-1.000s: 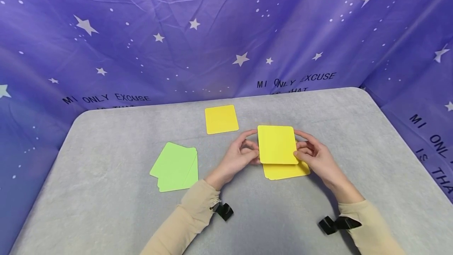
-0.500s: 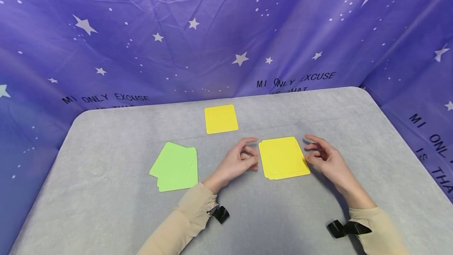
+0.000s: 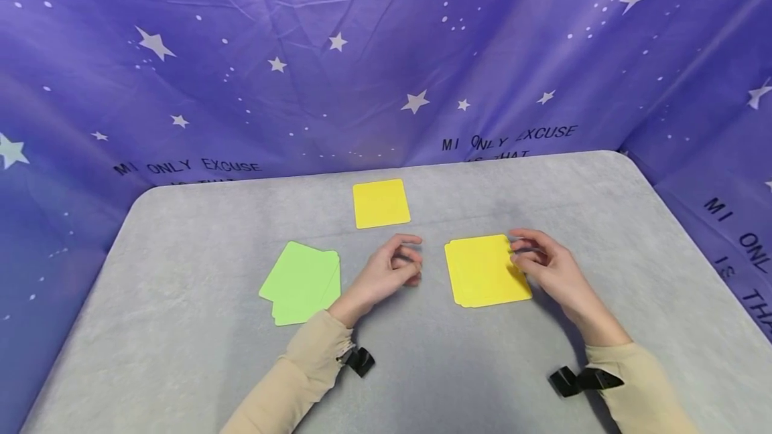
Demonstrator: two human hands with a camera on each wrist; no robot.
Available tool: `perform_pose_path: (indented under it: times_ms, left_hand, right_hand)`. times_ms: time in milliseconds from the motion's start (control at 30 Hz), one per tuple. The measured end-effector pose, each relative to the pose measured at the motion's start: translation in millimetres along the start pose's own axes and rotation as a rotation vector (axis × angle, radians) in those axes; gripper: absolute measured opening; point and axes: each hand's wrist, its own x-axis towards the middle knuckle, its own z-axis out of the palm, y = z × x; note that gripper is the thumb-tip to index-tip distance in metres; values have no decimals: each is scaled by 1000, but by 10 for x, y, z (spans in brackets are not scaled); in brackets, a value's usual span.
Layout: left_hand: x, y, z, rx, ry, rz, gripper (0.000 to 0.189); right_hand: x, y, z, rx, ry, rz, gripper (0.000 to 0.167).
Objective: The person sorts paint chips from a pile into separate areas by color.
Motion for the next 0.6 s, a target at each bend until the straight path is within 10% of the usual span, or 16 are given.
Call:
perform_pose_path:
  times_ms: [600]
  left_hand:
    - [57,33,-395,23,137,-16,43]
  right_hand:
    - [415,-267,327,136,-100,20,43]
